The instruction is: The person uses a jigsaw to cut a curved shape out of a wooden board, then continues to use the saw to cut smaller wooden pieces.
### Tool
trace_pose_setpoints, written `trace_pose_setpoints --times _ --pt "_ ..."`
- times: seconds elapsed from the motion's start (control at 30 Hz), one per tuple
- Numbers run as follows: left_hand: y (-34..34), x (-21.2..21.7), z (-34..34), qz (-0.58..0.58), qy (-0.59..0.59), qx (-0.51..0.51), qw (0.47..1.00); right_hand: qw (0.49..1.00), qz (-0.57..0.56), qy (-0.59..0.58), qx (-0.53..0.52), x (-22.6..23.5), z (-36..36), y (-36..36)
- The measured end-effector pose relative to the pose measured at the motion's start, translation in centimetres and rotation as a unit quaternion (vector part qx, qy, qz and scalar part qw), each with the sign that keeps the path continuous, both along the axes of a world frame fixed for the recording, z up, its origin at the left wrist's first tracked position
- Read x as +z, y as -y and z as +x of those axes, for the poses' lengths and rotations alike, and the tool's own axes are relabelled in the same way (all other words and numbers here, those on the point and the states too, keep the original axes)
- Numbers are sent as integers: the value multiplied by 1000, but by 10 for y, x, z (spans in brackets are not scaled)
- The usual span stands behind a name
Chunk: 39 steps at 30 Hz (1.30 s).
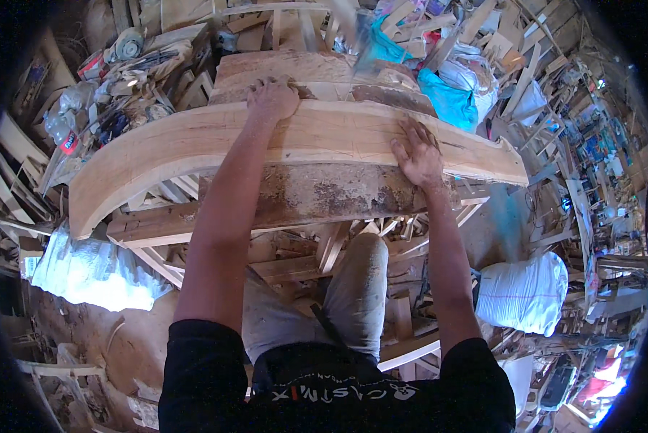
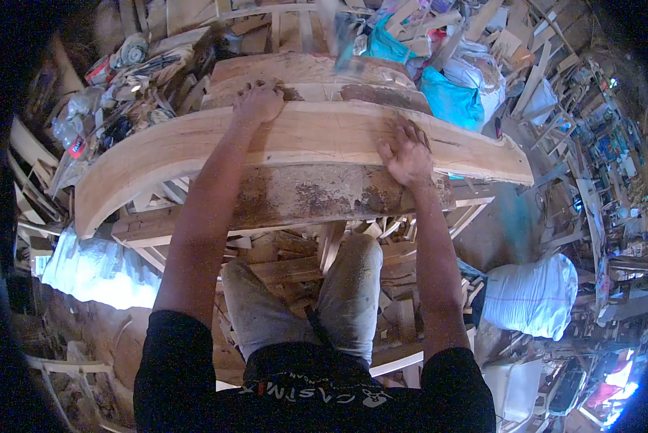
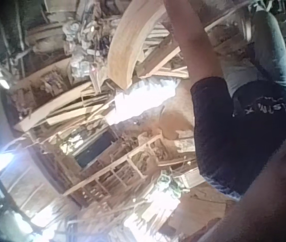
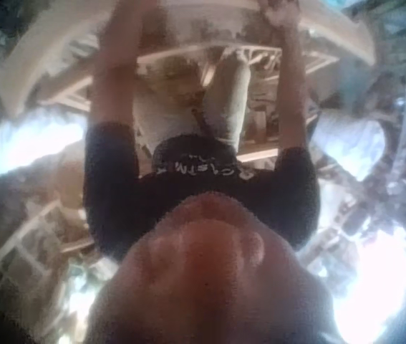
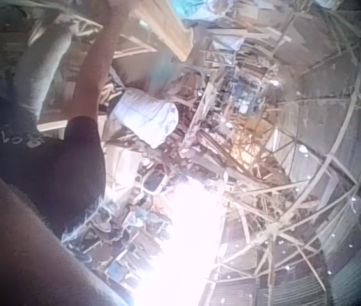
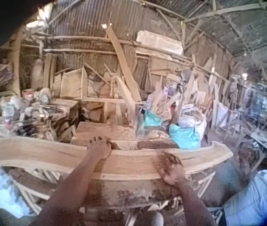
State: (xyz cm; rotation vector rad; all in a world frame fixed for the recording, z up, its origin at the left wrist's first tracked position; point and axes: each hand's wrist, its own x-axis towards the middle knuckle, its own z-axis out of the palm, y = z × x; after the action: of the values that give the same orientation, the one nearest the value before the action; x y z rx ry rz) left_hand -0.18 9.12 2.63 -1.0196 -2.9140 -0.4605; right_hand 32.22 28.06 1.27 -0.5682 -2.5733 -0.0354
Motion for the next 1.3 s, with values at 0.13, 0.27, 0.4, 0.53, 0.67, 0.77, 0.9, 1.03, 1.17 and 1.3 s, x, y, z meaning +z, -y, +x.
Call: trace_pose_setpoints --times 0.13,0.27,0.4,0.53,0.67,0.77,0.9,1.03,1.17,1.3 --pt "-9 -2 -13 -61 9 6 998 1000 -14 -7 -2 0 -4 -1" --pt "-17 -9 -15 -34 -17 18 999 1000 -15 7 0 2 -7 -2" --pt "-18 3 -5 7 13 7 1000 1000 -16 14 -2 2 -4 -4" --pt "-23 0 -11 -25 28 18 999 1000 -21 10 4 2 -6 -5" --pt "-22 -14 -28 -12 6 42 999 1000 -10 -6 15 2 -17 -4" --pt "-23 -5 -17 -1 15 25 1000 1000 -7 -21 3 -6 -12 -13" --pt "-21 -3 -19 -15 7 28 999 1000 -15 -15 2 -2 -12 -8" --pt "-31 -9 -23 -37 14 12 999 1000 -2 -3 23 -7 -5 -20" --pt "-39 1 -15 -50 53 20 997 999 23 0 -38 -21 -5 -27" --pt "-26 -32 -81 -77 30 20 996 1000 -1 -9 -27 -12 -31 -11"
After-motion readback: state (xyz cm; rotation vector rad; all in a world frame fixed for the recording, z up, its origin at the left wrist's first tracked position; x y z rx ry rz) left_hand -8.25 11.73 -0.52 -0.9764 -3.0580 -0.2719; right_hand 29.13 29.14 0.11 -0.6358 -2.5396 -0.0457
